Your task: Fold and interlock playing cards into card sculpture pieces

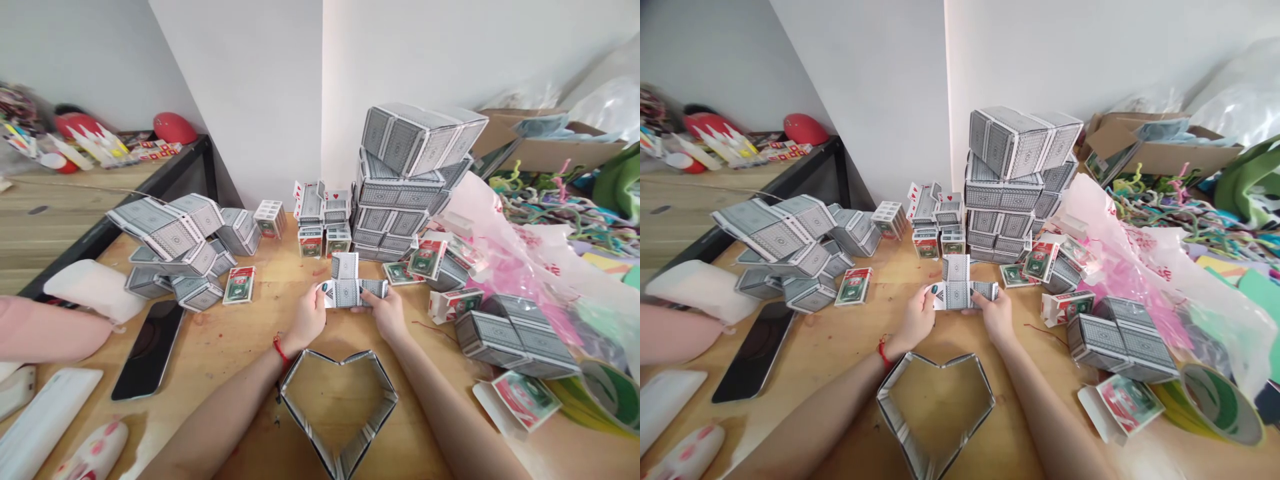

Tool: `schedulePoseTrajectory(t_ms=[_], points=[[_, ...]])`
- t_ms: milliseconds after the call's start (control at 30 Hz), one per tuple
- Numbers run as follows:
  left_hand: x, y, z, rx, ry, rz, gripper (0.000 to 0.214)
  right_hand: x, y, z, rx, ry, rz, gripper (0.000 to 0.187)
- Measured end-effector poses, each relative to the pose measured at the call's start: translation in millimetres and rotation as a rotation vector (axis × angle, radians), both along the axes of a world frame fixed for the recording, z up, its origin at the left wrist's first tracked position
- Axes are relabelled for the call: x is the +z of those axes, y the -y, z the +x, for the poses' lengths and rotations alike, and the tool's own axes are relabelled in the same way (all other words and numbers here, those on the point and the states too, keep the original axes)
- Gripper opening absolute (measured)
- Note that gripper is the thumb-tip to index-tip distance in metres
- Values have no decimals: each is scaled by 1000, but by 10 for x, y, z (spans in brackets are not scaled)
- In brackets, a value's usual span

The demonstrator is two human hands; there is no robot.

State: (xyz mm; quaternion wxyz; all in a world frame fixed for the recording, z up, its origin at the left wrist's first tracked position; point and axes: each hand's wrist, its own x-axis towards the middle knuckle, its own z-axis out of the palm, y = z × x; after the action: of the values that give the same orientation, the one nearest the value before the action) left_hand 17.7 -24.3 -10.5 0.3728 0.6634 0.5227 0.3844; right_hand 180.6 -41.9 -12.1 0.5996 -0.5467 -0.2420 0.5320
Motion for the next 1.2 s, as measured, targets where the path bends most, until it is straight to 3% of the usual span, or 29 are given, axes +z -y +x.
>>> schedulePoseTrajectory(t_ms=[200,600,867,967,1100,1200], points=[[26,9,17,36,32,-72,29,-9,0,12,8,-3,-16,36],[7,-7,43,-17,-64,-7,29,3,20,17,30,8,-5,32],[-3,-12,18,-24,-159,42,29,-13,19,-20,-27,69,9,32],[-3,-46,-30,-19,-128,57,28,-17,7,20,-58,85,18,33],[-7,-113,-106,81,-22,71,29,1,-7,94,-128,74,29,38],[-31,-147,-116,39,22,64,30,20,-3,96,-70,51,33,36]])
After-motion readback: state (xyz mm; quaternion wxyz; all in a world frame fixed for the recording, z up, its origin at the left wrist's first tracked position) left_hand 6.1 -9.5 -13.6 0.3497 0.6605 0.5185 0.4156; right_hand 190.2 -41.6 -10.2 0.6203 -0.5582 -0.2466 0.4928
